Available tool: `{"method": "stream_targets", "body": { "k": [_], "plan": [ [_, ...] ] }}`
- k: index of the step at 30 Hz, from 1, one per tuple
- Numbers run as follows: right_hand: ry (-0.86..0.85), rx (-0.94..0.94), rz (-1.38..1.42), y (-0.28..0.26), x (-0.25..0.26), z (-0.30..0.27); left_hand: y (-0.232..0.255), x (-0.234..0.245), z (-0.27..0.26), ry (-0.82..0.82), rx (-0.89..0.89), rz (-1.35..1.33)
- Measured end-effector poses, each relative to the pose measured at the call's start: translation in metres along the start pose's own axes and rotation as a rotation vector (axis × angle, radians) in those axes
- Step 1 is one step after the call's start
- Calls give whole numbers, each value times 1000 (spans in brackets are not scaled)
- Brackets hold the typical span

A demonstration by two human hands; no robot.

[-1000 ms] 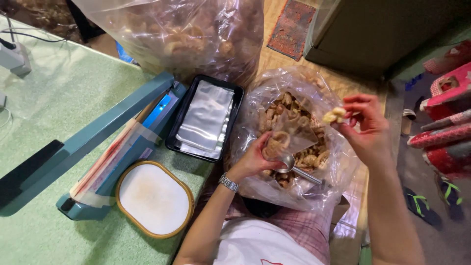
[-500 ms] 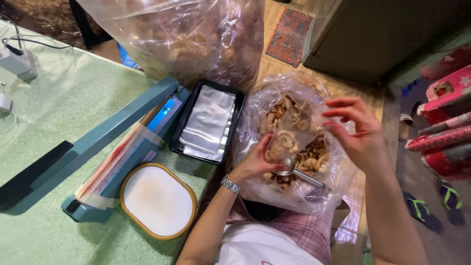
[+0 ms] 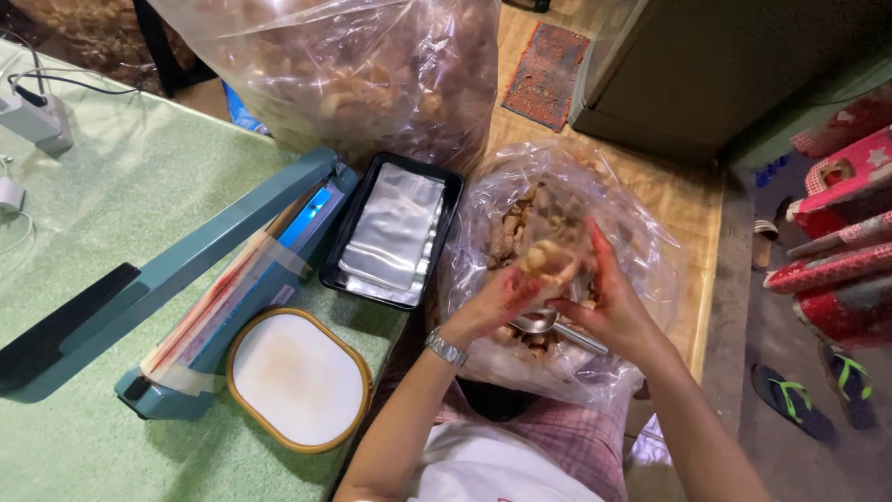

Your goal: Filling small plastic bags with snacks and sealing them with a heat sealer

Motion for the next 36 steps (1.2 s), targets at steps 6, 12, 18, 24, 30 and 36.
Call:
{"method": "stream_targets", "body": {
  "k": [6,12,18,24,30,36],
  "plan": [
    [132,125,261,4,-32,4,80,-29,-20,218,-310,658],
    [179,132,584,8,-54,3,100,-37,-45,367,-348,387],
    [228,211,680,0,-69,5,113,-54,-56,239,-321,580],
    [259,165,701,5,-66,7,92,-15,-49,385,-551,660],
    [280,361,627,-40,-11,29,89,1,-46,435,-580,593],
    [77,341,-240,-145,17,30,116,-16,-62,362,-591,983]
  ]
}}
Point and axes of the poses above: each hand's wrist, its own z-axis towards the middle knuckle, its own x-axis out of the back of the hand, y = z × x, the point moved 8 cm from there along z, towards the middle knuckle, and after that the axes turned 13 degrees about z, right-handed, at the moved point
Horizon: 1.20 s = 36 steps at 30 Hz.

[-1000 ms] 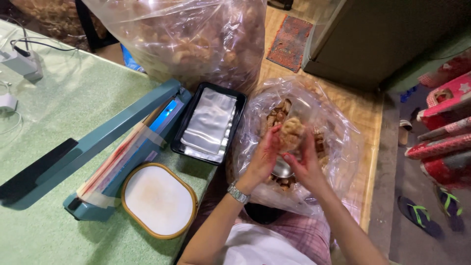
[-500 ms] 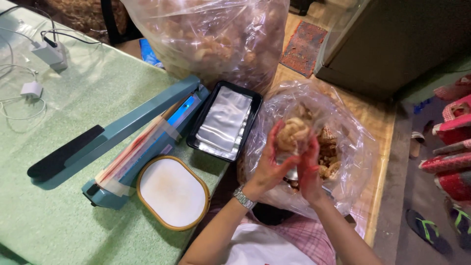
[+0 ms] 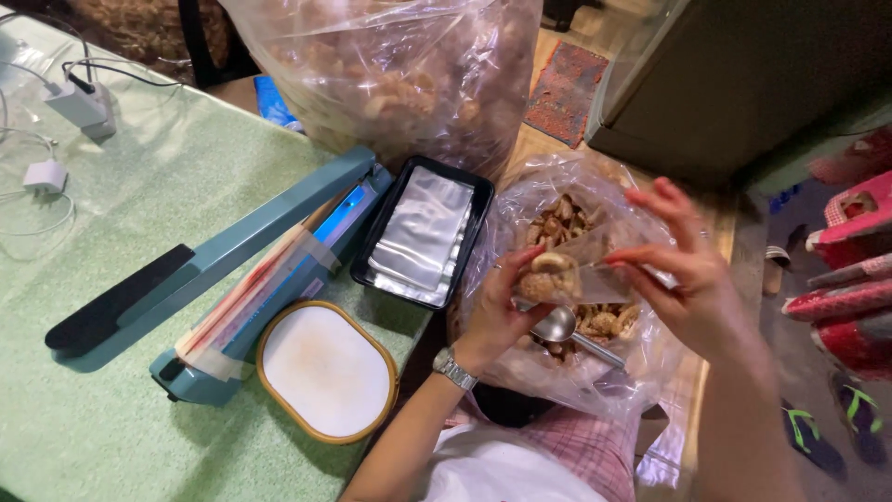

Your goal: Filling small plastic bags with snacks and sealing them with a heat sealer

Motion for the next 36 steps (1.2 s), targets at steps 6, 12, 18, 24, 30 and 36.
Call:
{"method": "stream_targets", "body": {
  "k": [6,12,18,24,30,36],
  "plan": [
    [-426,-137,-426,29,-35,8,2,-8,-3,125,-125,375],
    [-402,-120,-382,43,-52,11,14,4,0,146,-168,586],
    [-122,23,-520,55,-33,6,-29,-4,-4,191,-46,410],
    [174,10,-387,46,29,-11,-60,-7,-5,312,250,-201],
    [42,-122,-389,97,6,-33,-74,-26,-6,193,494,-884],
    [75,-366,508,89,-84,-36,-45,-23,-3,39,539,-852]
  ]
}}
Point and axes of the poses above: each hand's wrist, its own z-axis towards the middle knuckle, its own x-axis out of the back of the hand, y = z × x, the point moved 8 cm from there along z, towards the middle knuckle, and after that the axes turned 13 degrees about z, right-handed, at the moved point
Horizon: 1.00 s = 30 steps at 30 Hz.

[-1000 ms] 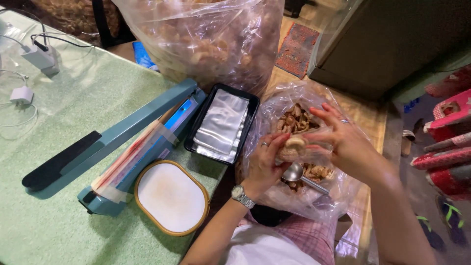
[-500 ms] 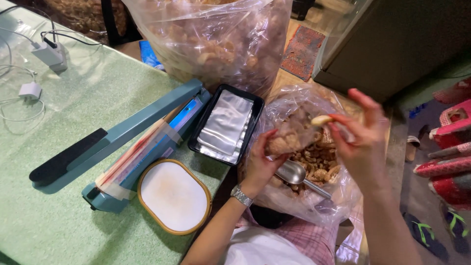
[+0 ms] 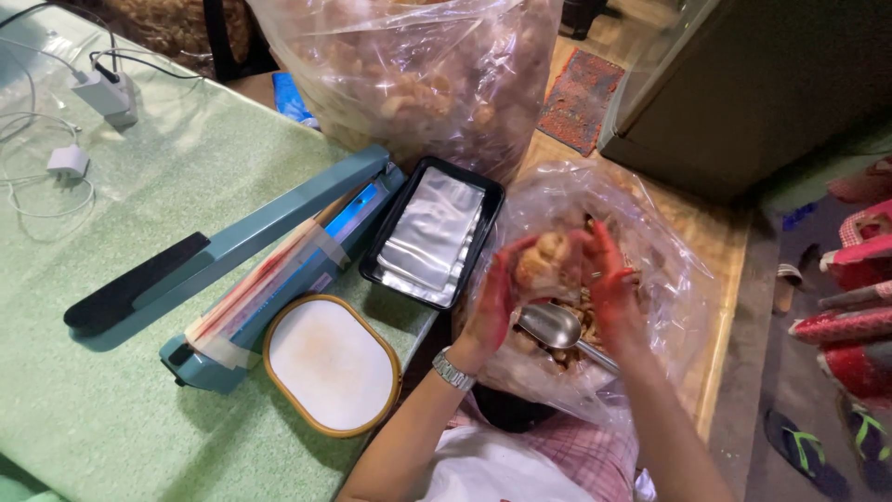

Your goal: Filling small plastic bags with snacks and sealing them with a heat sealer

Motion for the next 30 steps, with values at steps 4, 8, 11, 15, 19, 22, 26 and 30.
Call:
{"method": "stream_targets", "body": {
  "k": [4,8,11,15,19,22,26,30],
  "plan": [
    [194,-184,629,116,-4,-9,43,-1,-21,64,-209,384],
    [486,-168,779,60,-66,-11,70,7,-53,182,-418,619],
    [21,-173,692,17,-121,-20,114,19,-86,276,-529,677],
    [140,-322,1069,69,-172,-29,150,62,-132,480,-719,1007],
    [-186,-29,798,46,-233,-25,152,101,-174,580,-743,1120],
    [-276,-111,670,77,-254,-22,139,140,-191,646,-606,1226],
    [-351,-293,653,108,-271,-29,134,160,-194,673,-629,1099],
    [-177,-1006,2488,45,-315,-51,118,163,-181,558,-629,401]
  ]
}}
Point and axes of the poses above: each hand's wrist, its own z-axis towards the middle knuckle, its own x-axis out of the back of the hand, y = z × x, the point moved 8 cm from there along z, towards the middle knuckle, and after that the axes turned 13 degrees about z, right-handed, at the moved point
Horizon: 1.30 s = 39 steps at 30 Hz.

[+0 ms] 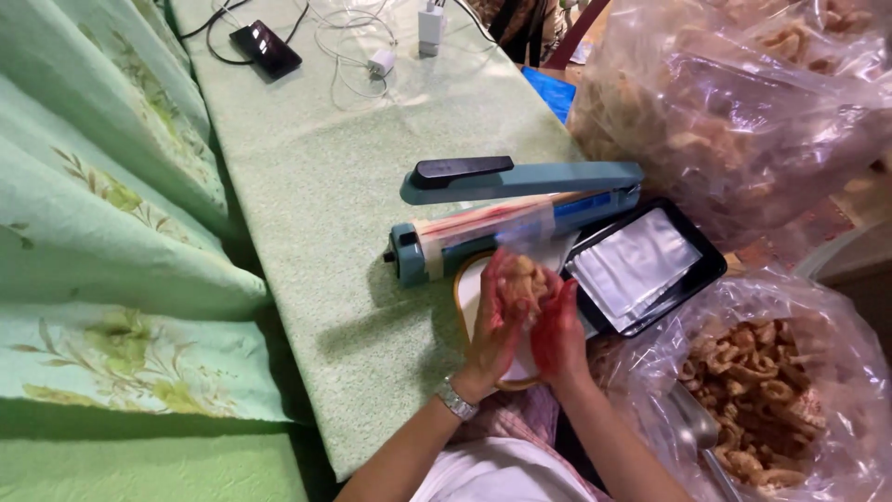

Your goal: Filling small plastic bags with snacks and sealing them with a heat sealer

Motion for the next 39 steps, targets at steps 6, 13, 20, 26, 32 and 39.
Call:
{"method": "stream_targets", "body": {
  "k": [6,13,20,26,32,39],
  "plan": [
    [-127,403,-1205,-18,-16,-10,28,1,-1,125,41,174],
    [-448,598,-2279,37,-57,-1,61,21,7,263,-239,693],
    [-588,602,-2451,50,-82,2,96,29,19,364,-388,678],
    [-451,571,-2511,50,-96,2,84,44,29,353,-256,564],
    [-456,479,-2577,66,-97,0,93,42,29,330,-184,450],
    [-634,521,-2820,89,-99,-1,85,39,31,315,-228,430]
  ]
}}
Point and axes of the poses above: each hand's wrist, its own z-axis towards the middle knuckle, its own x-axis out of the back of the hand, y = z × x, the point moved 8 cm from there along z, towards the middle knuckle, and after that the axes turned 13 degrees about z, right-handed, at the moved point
